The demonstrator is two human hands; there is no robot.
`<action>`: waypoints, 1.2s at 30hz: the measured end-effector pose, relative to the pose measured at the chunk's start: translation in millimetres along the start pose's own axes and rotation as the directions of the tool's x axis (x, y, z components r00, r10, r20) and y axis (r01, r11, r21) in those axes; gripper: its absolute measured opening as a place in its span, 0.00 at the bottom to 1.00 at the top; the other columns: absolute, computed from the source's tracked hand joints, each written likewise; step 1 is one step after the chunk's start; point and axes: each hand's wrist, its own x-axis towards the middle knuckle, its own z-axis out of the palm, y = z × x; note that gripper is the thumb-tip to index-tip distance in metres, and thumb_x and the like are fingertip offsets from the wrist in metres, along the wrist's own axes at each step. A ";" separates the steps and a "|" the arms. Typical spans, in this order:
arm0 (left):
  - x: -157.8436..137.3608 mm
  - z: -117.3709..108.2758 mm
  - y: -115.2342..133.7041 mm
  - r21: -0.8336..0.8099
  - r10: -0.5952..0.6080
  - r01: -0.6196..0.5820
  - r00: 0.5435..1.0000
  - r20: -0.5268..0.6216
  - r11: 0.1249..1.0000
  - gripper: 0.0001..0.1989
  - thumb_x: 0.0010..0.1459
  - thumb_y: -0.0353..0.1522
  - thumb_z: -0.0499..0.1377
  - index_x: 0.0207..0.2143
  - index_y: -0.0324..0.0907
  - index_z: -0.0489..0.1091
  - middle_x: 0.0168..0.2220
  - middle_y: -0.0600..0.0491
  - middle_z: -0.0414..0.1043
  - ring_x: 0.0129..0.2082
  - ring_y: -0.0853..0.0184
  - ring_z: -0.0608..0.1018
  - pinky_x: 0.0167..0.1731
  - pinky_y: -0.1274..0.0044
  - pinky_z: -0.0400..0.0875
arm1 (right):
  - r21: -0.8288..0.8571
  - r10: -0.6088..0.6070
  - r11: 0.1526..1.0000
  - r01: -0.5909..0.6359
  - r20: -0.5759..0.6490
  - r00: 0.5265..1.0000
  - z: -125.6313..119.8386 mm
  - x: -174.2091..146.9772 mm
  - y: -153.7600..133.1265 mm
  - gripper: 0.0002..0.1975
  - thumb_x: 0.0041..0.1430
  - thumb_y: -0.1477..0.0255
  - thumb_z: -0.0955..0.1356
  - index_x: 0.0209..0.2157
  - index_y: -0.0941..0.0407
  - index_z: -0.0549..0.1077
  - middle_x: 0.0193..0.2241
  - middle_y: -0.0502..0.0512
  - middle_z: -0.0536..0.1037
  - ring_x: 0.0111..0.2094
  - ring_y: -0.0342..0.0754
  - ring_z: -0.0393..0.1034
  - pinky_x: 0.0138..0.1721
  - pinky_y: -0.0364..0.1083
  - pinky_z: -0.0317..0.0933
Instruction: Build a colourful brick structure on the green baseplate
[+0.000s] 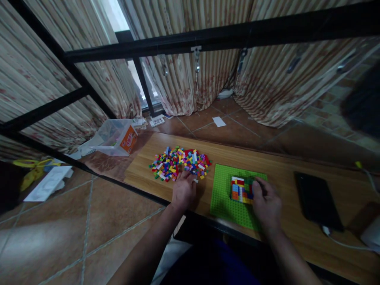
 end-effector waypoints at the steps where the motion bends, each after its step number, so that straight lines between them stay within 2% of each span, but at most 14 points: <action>1: 1.1 1.3 0.5 0.014 0.015 -0.016 1.000 0.016 1.000 0.10 0.58 0.26 0.56 0.38 0.43 0.75 0.43 0.48 0.73 0.44 0.60 0.74 0.48 0.68 0.70 | 0.009 0.006 1.000 -0.006 -0.004 1.000 0.1 0.1 -0.8 0.22 0.62 0.56 0.62 0.45 0.58 0.75 0.40 0.62 0.76 0.41 0.53 0.72 0.45 0.53 0.65; 6: 3.8 3.4 -2.1 0.037 0.060 -0.061 0.998 0.020 0.997 0.10 0.58 0.26 0.56 0.37 0.45 0.76 0.43 0.49 0.73 0.43 0.60 0.73 0.48 0.68 0.70 | 0.059 0.018 0.998 -0.018 -0.009 1.000 1.0 0.7 -2.4 0.22 0.62 0.57 0.61 0.44 0.58 0.76 0.41 0.62 0.77 0.43 0.53 0.72 0.47 0.54 0.64; 11: 8.6 6.0 -10.5 0.046 0.090 -0.091 0.996 0.010 0.995 0.10 0.59 0.27 0.55 0.38 0.43 0.76 0.45 0.47 0.72 0.46 0.58 0.73 0.50 0.66 0.69 | 0.119 0.042 0.992 -0.040 -0.016 0.999 -0.2 0.7 -4.1 0.21 0.62 0.57 0.61 0.44 0.58 0.76 0.42 0.62 0.77 0.43 0.53 0.72 0.46 0.54 0.65; 17: 9.7 7.6 -11.6 -0.016 0.094 -0.094 0.995 -0.032 0.995 0.09 0.58 0.26 0.55 0.36 0.42 0.74 0.44 0.47 0.73 0.46 0.59 0.73 0.50 0.67 0.69 | 0.115 0.041 0.993 -0.040 -0.009 0.999 -1.7 1.0 -5.4 0.21 0.63 0.57 0.61 0.43 0.58 0.76 0.41 0.62 0.77 0.43 0.53 0.72 0.47 0.53 0.64; 21: 9.0 4.2 -11.8 -0.065 0.053 -0.056 0.997 -0.060 0.996 0.07 0.58 0.26 0.55 0.36 0.42 0.73 0.42 0.48 0.73 0.44 0.60 0.74 0.47 0.69 0.70 | 0.095 0.029 0.995 -0.028 -0.015 0.999 -1.1 1.0 -3.0 0.22 0.63 0.56 0.61 0.42 0.59 0.76 0.41 0.62 0.78 0.43 0.54 0.72 0.47 0.53 0.64; 26: 11.2 1.3 -18.4 -0.015 -0.021 0.020 0.996 -0.081 1.000 0.10 0.56 0.25 0.55 0.38 0.42 0.73 0.43 0.48 0.72 0.46 0.59 0.74 0.48 0.68 0.71 | 0.083 0.040 0.996 -0.039 -0.012 0.999 -0.9 0.0 -1.2 0.23 0.63 0.56 0.61 0.43 0.58 0.76 0.41 0.62 0.77 0.43 0.54 0.72 0.46 0.54 0.64; 31: 14.2 1.0 -16.5 0.041 -0.012 0.015 0.996 -0.093 0.999 0.16 0.55 0.23 0.54 0.44 0.41 0.72 0.46 0.46 0.71 0.47 0.59 0.74 0.50 0.68 0.70 | 0.088 0.030 0.996 -0.030 -0.003 1.000 -2.2 -0.6 -1.6 0.23 0.63 0.55 0.61 0.43 0.58 0.76 0.41 0.62 0.77 0.42 0.54 0.72 0.46 0.54 0.64; 36: 19.0 1.9 0.9 0.134 -0.015 0.022 0.998 -0.057 0.991 0.12 0.57 0.33 0.58 0.43 0.40 0.71 0.46 0.45 0.72 0.47 0.55 0.72 0.49 0.65 0.69 | 0.092 0.023 0.996 -0.022 -0.008 1.000 -2.1 -0.6 -0.2 0.22 0.62 0.55 0.61 0.42 0.57 0.76 0.40 0.61 0.77 0.41 0.54 0.72 0.45 0.54 0.64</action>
